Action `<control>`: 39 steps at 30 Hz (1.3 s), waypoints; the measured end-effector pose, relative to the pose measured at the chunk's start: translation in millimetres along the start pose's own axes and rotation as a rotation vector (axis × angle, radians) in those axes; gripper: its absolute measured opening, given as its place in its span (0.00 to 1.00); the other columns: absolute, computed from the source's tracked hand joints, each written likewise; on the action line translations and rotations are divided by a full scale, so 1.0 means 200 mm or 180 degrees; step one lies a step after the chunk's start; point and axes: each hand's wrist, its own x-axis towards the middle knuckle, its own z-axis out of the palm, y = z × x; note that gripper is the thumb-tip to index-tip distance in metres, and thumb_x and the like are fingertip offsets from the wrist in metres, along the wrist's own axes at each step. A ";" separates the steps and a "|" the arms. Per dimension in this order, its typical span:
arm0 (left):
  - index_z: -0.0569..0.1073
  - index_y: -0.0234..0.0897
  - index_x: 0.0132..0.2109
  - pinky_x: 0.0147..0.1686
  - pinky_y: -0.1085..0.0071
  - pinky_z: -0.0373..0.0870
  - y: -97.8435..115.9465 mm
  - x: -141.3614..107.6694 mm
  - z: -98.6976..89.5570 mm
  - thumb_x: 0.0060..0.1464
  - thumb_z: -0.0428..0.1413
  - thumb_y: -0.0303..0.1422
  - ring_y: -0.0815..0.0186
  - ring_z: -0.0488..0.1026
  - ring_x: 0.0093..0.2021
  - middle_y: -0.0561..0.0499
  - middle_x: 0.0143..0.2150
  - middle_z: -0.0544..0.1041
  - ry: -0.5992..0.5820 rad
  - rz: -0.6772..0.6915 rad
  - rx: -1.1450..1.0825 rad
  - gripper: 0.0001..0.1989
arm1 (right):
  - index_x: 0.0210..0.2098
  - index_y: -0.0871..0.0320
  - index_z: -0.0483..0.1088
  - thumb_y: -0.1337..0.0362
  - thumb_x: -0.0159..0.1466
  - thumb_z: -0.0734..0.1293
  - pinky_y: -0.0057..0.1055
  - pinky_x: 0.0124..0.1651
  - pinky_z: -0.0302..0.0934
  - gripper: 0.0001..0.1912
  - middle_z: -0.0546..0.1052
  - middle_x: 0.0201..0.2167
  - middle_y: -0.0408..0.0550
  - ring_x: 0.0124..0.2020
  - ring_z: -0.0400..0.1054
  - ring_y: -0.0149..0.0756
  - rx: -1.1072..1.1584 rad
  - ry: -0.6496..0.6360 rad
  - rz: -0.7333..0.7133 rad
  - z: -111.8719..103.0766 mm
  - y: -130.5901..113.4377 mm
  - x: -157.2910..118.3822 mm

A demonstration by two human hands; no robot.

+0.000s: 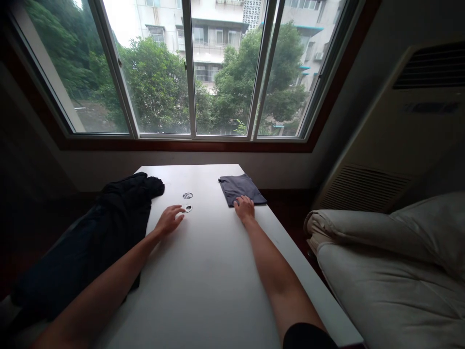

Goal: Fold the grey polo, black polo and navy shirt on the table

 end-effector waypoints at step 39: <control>0.74 0.38 0.45 0.29 0.75 0.58 0.62 -0.21 -0.39 0.59 0.53 0.26 0.69 0.63 0.28 0.57 0.28 0.68 -0.1363 0.0736 -0.1648 0.09 | 0.47 0.53 0.80 0.61 0.73 0.60 0.39 0.70 0.45 0.16 0.84 0.47 0.49 0.51 0.74 0.42 0.0201 -0.0213 -0.0405 -0.08 -0.14 -0.04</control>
